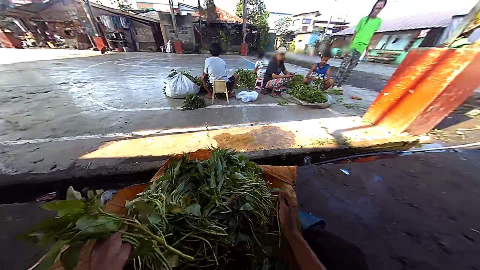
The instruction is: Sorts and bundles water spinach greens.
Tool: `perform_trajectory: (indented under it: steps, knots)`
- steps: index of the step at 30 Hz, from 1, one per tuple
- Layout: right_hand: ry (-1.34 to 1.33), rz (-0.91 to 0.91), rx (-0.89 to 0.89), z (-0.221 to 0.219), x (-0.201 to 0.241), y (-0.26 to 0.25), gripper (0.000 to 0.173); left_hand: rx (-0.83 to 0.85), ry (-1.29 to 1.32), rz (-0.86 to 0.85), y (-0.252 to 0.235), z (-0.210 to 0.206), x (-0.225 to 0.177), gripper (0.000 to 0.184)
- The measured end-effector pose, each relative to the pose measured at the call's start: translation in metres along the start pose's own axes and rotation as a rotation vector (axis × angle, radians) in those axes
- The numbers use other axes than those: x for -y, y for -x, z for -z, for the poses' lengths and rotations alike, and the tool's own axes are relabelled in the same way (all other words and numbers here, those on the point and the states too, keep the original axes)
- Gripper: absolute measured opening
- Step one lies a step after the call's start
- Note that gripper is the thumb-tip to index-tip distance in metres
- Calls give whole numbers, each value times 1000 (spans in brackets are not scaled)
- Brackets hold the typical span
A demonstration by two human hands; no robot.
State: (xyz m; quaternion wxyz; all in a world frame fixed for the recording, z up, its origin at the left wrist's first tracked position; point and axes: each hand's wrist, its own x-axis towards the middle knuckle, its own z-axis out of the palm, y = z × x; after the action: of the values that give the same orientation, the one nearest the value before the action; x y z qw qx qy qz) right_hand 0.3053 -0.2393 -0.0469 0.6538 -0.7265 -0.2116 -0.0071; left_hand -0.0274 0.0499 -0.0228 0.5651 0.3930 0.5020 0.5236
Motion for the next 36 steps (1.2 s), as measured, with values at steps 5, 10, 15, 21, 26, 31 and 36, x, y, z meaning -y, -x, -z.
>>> perform_trajectory:
  steps: [5, 10, 15, 21, 26, 31, 36]
  knots:
    - [63, 141, -123, 80, 115, -145, 51, 160, 32, 0, -9, 1, 28, 60]
    - [-50, 516, -299, 126, 229, -189, 64, 251, -37, 78, 35, -21, 23, 53]
    - [246, 494, 264, 84, 187, -96, 44, 232, -118, 181, 79, -50, 8, 54]
    - [799, 159, 1256, -10, 72, 3, 44, 308, -125, 230, 81, -56, 10, 53]
    - [340, 345, 873, -84, 86, 38, 32, 346, -139, 286, 84, -57, 10, 59]
    - [-3, 146, 639, -149, 97, 40, 30, 397, -89, 303, 88, -58, 11, 47]
    - [-176, 37, 606, -172, 104, 44, 46, 424, -80, 341, 90, -59, 12, 51]
